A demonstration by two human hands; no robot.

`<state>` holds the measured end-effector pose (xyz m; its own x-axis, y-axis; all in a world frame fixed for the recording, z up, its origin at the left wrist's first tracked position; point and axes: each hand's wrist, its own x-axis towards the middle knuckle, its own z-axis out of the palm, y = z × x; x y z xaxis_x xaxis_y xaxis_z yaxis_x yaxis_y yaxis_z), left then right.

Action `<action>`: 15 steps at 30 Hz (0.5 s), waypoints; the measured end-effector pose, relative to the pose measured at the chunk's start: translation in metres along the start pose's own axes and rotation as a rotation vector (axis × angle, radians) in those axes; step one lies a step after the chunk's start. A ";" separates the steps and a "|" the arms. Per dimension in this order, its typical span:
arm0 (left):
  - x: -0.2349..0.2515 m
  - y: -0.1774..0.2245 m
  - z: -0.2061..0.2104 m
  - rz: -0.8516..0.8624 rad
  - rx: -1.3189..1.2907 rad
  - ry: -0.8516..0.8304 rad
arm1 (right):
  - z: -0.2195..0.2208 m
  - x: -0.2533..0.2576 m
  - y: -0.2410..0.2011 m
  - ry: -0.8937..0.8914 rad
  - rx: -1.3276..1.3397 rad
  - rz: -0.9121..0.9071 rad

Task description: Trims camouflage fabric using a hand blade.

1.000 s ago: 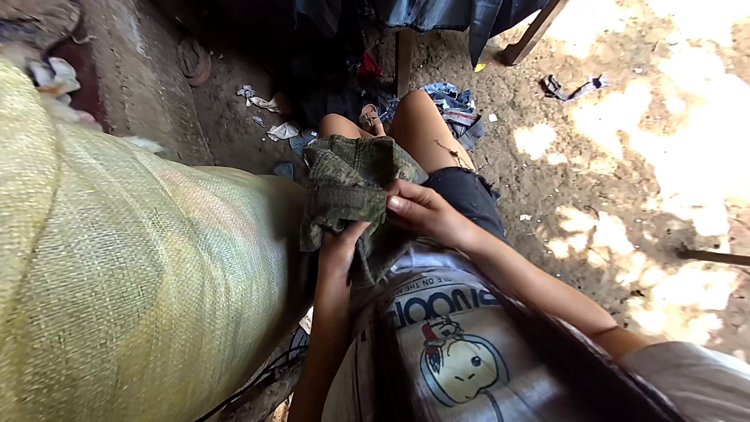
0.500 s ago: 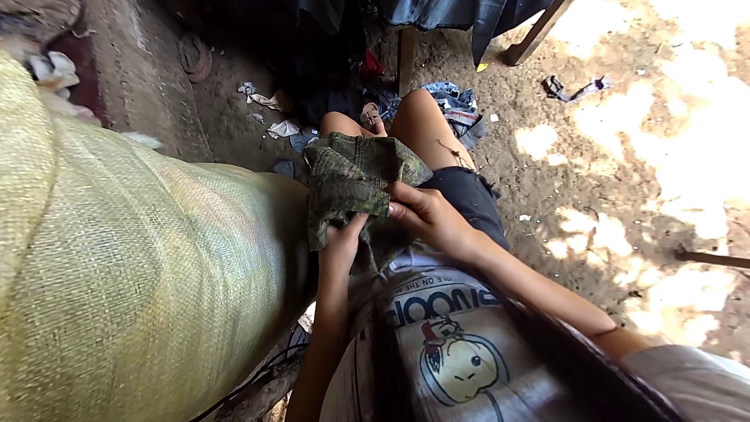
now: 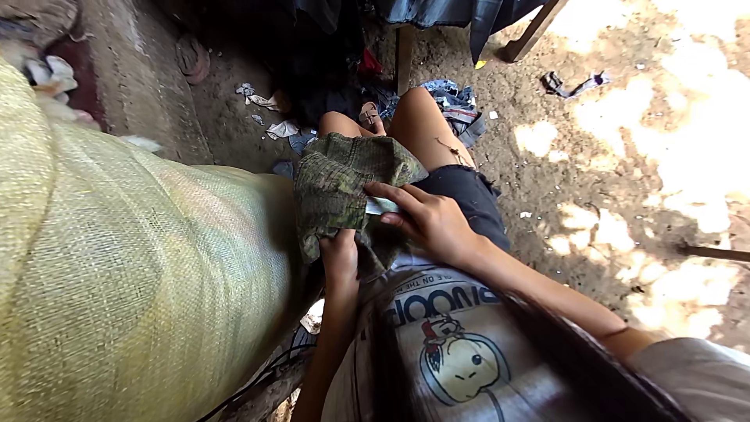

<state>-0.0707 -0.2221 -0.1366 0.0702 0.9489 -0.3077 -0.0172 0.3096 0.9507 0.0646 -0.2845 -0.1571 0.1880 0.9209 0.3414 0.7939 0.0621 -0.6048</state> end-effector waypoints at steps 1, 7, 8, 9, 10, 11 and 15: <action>-0.001 -0.001 0.000 0.011 0.001 -0.002 | 0.001 0.001 -0.001 0.001 0.001 0.001; -0.004 -0.003 0.005 0.037 -0.005 -0.048 | 0.001 0.006 -0.005 0.000 0.040 0.032; -0.004 -0.003 0.005 0.043 0.004 -0.037 | 0.000 0.005 -0.005 -0.003 0.049 0.038; -0.005 -0.002 0.004 0.049 0.011 -0.031 | 0.000 0.004 -0.005 -0.008 0.055 0.046; -0.005 -0.002 0.004 0.056 0.012 -0.030 | 0.000 0.003 -0.004 -0.010 0.059 0.051; -0.005 -0.003 0.004 0.061 0.007 -0.035 | 0.000 0.002 -0.004 -0.014 0.061 0.054; -0.007 -0.005 0.006 0.058 0.005 -0.057 | 0.004 0.006 -0.005 -0.009 0.070 0.048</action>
<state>-0.0651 -0.2304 -0.1391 0.1262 0.9601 -0.2497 -0.0179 0.2539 0.9671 0.0593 -0.2774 -0.1543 0.2196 0.9268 0.3048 0.7417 0.0443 -0.6692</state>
